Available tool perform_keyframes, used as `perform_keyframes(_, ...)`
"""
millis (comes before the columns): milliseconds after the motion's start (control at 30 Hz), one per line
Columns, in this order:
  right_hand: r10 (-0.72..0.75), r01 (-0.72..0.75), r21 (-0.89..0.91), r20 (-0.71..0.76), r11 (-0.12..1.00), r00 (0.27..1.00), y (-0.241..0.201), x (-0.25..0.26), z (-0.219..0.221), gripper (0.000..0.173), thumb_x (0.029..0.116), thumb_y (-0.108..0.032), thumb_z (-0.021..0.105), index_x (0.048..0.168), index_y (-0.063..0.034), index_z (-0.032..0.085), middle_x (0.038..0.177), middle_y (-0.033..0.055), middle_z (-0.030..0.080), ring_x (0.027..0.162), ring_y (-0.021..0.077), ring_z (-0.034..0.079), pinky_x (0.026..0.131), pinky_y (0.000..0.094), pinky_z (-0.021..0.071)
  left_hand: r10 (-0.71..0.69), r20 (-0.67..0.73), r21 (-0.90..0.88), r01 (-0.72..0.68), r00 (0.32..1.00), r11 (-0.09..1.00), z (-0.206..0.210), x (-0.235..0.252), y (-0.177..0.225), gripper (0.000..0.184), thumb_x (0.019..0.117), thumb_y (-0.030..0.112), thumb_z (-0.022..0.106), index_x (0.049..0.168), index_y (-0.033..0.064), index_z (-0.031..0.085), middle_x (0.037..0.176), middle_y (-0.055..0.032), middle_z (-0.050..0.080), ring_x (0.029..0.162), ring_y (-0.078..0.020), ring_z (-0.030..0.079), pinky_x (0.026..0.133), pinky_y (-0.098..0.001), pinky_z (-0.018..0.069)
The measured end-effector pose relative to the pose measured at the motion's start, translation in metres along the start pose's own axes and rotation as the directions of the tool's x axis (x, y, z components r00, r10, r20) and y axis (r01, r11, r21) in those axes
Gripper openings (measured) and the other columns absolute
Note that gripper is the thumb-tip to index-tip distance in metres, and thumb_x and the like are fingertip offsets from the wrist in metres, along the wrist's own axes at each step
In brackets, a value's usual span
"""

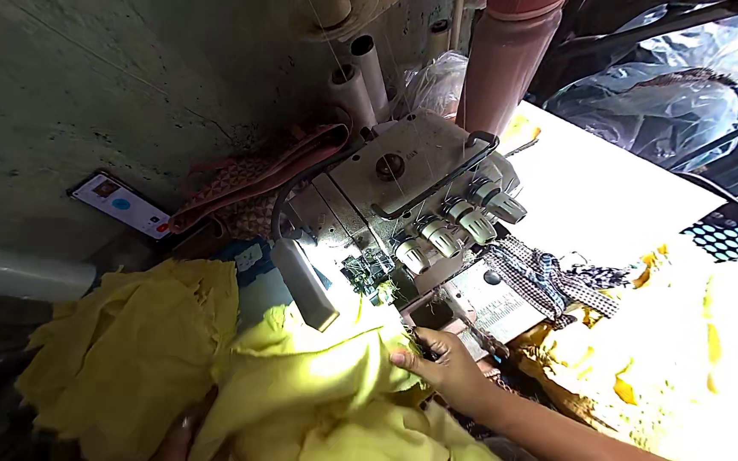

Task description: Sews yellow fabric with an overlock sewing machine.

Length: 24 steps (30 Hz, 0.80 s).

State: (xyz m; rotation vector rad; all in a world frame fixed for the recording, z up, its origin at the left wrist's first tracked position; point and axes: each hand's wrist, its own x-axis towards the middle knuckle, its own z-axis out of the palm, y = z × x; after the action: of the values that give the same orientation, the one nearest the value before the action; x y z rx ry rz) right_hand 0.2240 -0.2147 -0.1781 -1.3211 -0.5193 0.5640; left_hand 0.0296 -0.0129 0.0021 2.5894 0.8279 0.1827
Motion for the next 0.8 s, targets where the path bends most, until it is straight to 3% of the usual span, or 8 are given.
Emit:
perform_keyframes(100,-0.082,0.078,-0.072,-0.059,0.994,0.995,0.002,-0.001,-0.002,0.024,0.0928,-0.03,0.074,0.088,-0.0075,0.069,0.074,-0.0075,0.065,0.068,-0.0075,0.059,0.064,0.0116,0.0493,-0.032,-0.015,0.015,0.033,0.999,0.999,0.005,0.025,-0.007,0.049,0.0879,0.018,0.076,0.123,-0.0105,0.056,0.106,-0.021,0.07,0.094,-0.0187,0.069,0.085,-0.04,0.0566)
perform_keyframes(233,-0.277,0.249,-0.217,-0.106,0.944,0.955,-0.001,-0.003,-0.013,0.03,0.0924,-0.029,0.076,0.106,-0.0104,0.057,0.084,-0.0069,0.066,0.075,-0.0075,0.061,0.069,0.0095,0.0519,-0.003,-0.09,-0.115,-0.007,0.996,0.993,0.025,0.028,-0.03,0.059,0.0843,0.026,0.081,0.12,-0.0128,0.056,0.107,-0.017,0.067,0.096,-0.0056,0.064,0.087,-0.0247,0.0537)
perform_keyframes(367,-0.307,0.294,-0.252,-0.012,0.922,0.952,-0.001,-0.007,-0.016,0.024,0.094,-0.028,0.074,0.108,-0.0104,0.066,0.092,-0.0039,0.071,0.077,-0.006,0.061,0.069,0.009,0.0501,0.137,-0.299,-0.099,-0.173,0.944,0.98,0.026,0.032,-0.042,0.055,0.0875,0.034,0.079,0.107,-0.0134,0.059,0.096,-0.0102,0.066,0.09,0.0054,0.06,0.082,-0.013,0.0502)
perform_keyframes(500,-0.142,0.142,-0.022,-0.007,0.99,0.99,-0.011,-0.012,-0.009,0.024,0.0912,-0.019,0.076,0.113,-0.011,0.068,0.09,-0.0089,0.069,0.068,-0.011,0.054,0.06,0.005,0.0432,0.584,-0.411,0.411,-0.429,0.7,0.804,-0.009,0.062,-0.049,0.051,0.1057,0.049,0.048,0.099,-0.0011,0.057,0.088,-0.0146,0.058,0.089,-0.0114,0.059,0.081,-0.0201,0.0464)
perform_keyframes(567,-0.09,0.091,0.035,-0.022,0.995,0.996,-0.011,-0.016,-0.003,0.025,0.0901,-0.02,0.077,0.112,-0.0114,0.069,0.087,-0.0104,0.067,0.067,-0.0109,0.053,0.059,0.0057,0.0437,0.708,-0.32,0.605,-0.44,0.629,0.664,-0.016,0.098,-0.058,0.048,0.1093,0.045,0.038,0.103,0.0023,0.06,0.088,-0.0184,0.063,0.083,-0.0275,0.065,0.072,-0.0371,0.0516)
perform_keyframes(667,-0.07,0.075,0.067,-0.07,0.995,0.995,-0.006,-0.015,0.005,0.025,0.0883,-0.02,0.078,0.111,-0.0106,0.07,0.088,-0.0103,0.068,0.067,-0.0101,0.054,0.059,0.0065,0.0443,0.604,-0.194,0.614,-0.384,0.773,0.689,0.008,0.134,-0.036,0.052,0.1041,0.04,0.044,0.099,-0.0047,0.071,0.091,-0.0291,0.07,0.078,-0.0496,0.069,0.059,-0.0596,0.0517)
perform_keyframes(733,-0.055,0.064,0.079,-0.106,0.995,0.993,-0.003,-0.017,0.006,0.025,0.0867,-0.019,0.079,0.109,-0.0101,0.07,0.086,-0.0105,0.068,0.067,-0.0095,0.056,0.06,0.0074,0.0458,0.489,-0.181,0.545,-0.327,0.853,0.772,0.028,0.13,-0.021,0.047,0.1017,0.036,0.048,0.105,-0.0034,0.072,0.1,-0.0293,0.068,0.089,-0.0537,0.066,0.067,-0.0637,0.05)
perform_keyframes(800,-0.076,0.085,0.066,-0.125,0.994,0.989,-0.001,-0.018,0.005,0.025,0.0866,-0.019,0.079,0.107,-0.0099,0.07,0.087,-0.0103,0.069,0.068,-0.0102,0.056,0.061,0.0073,0.047,0.51,-0.244,0.479,-0.355,0.825,0.803,0.046,0.113,-0.004,0.036,0.1001,0.027,0.051,0.105,-0.002,0.072,0.104,-0.0271,0.069,0.095,-0.0506,0.065,0.077,-0.0619,0.0482)
